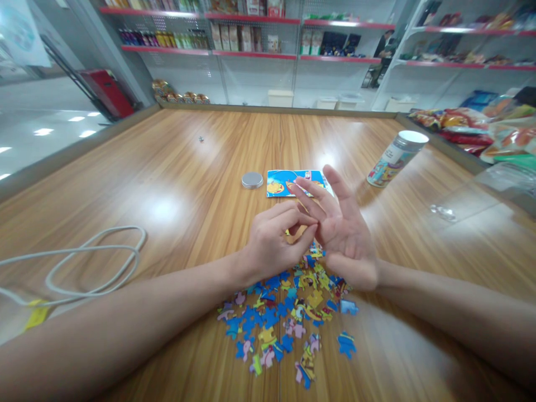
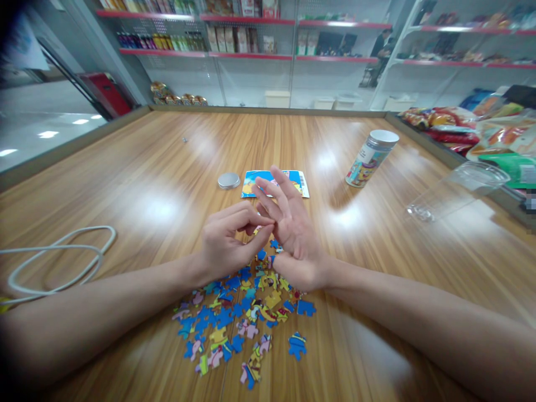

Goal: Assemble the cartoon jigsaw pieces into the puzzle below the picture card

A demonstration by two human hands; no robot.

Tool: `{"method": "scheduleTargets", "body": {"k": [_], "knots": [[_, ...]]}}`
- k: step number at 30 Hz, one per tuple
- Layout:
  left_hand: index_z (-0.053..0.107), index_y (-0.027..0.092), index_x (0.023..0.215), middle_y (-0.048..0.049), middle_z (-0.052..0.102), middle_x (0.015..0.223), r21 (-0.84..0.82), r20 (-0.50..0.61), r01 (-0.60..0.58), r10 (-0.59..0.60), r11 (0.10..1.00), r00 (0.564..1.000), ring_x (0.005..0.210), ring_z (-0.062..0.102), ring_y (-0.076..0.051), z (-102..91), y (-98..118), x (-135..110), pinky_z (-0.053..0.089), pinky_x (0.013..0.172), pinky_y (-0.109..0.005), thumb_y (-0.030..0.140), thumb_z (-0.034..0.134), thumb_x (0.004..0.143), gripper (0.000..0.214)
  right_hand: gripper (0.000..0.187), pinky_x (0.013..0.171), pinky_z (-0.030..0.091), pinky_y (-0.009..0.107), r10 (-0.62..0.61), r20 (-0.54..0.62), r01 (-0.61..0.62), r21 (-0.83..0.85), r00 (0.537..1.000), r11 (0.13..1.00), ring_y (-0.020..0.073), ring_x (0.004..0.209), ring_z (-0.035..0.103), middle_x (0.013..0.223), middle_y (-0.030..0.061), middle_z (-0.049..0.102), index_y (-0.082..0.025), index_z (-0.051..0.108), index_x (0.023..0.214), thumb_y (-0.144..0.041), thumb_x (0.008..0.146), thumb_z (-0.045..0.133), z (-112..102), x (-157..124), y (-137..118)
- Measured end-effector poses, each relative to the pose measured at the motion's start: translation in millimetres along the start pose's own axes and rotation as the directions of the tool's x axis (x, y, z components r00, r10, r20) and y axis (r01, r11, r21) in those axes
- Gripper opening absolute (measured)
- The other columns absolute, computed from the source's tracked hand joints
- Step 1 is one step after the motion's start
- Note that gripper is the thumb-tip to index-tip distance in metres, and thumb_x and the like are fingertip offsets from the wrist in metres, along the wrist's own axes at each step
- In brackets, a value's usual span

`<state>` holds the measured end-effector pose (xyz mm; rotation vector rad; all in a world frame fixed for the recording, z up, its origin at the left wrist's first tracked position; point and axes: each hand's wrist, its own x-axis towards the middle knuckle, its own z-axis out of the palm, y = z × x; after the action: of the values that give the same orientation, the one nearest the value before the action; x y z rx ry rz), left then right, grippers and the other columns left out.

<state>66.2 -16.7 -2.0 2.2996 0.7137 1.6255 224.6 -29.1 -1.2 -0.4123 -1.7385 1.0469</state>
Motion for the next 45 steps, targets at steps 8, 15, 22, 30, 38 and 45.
{"method": "scheduleTargets", "body": {"k": [8, 15, 22, 30, 38, 45], "knots": [[0.070, 0.013, 0.081, -0.0008, 0.062, 0.068, -0.045, 0.076, 0.047, -0.044, 0.998, 0.996, 0.060, 0.052, -0.008, -0.1, 3, -2, 0.046, 0.057, -0.022, 0.012, 0.066, 0.088, 0.009, 0.106, 0.122, 0.028, 0.061, 0.024, -0.002, -0.024, 0.056, 1.000, 0.998, 0.0343, 0.155, 0.020, 0.165, 0.0072, 0.023, -0.036, 0.014, 0.158, -0.018, 0.066, 0.063, -1, -1, 0], [0.060, 0.015, 0.072, 0.0021, 0.057, 0.066, -0.002, 0.074, 0.037, -0.037, 0.999, 0.997, 0.059, 0.049, -0.007, 4.7, 1, -4, 0.043, 0.056, -0.021, 0.011, 0.066, 0.086, 0.016, 0.109, 0.127, 0.019, 0.058, 0.005, 0.061, -0.004, -0.022, 0.998, 1.000, 0.0308, 0.157, 0.010, 0.167, 0.0037, 0.021, -0.034, 0.011, 0.160, -0.008, 0.065, 0.057, 1, -4, -3], [0.056, 0.016, 0.076, 0.0005, 0.063, 0.074, 0.076, 0.057, -0.021, 0.016, 0.997, 0.998, 0.064, 0.053, -0.009, 8.3, -1, -5, 0.046, 0.058, -0.021, 0.016, 0.069, 0.085, 0.016, 0.113, 0.130, 0.007, 0.054, 0.003, 0.154, 0.025, -0.176, 0.988, 0.984, 0.0287, 0.157, 0.008, 0.169, -0.0010, 0.014, -0.033, 0.006, 0.162, -0.003, 0.063, 0.051, 1, -4, -12], [0.054, 0.017, 0.075, 0.0021, 0.056, 0.069, 0.128, -0.017, 0.002, 0.001, 0.992, 1.000, 0.064, 0.050, -0.009, -0.5, -7, 4, 0.043, 0.060, -0.023, 0.011, 0.060, 0.085, 0.013, 0.105, 0.126, 0.022, 0.054, 0.100, 0.037, -0.104, 0.125, 0.994, 0.987, 0.0294, 0.153, 0.026, 0.165, 0.0033, 0.027, -0.032, 0.014, 0.159, -0.016, 0.065, 0.058, 1, 0, -11], [0.058, 0.017, 0.074, 0.0038, 0.042, 0.057, -0.053, -0.229, 0.393, -0.394, 0.918, 0.890, 0.050, 0.037, -0.008, -19.1, -42, 5, 0.030, 0.048, -0.024, 0.037, 0.044, 0.105, 0.040, 0.086, 0.117, 0.034, 0.061, 0.391, 0.042, -0.357, 0.504, 0.920, 0.786, 0.0298, 0.140, 0.048, 0.150, 0.0060, 0.052, -0.032, 0.035, 0.150, -0.035, 0.066, 0.054, -23, 14, -14], [0.060, 0.019, 0.098, 0.0035, 0.047, 0.063, -0.184, -0.189, 0.421, -0.452, 0.888, 0.872, 0.052, 0.046, -0.007, -17.1, -52, 4, 0.038, 0.049, -0.021, 0.036, 0.043, 0.107, 0.026, 0.067, 0.118, 0.034, 0.057, 0.415, 0.029, -0.352, 0.585, 0.909, 0.731, 0.0269, 0.133, 0.055, 0.143, 0.0053, 0.059, -0.030, 0.049, 0.135, -0.023, 0.069, 0.055, -28, 11, -7]]}}
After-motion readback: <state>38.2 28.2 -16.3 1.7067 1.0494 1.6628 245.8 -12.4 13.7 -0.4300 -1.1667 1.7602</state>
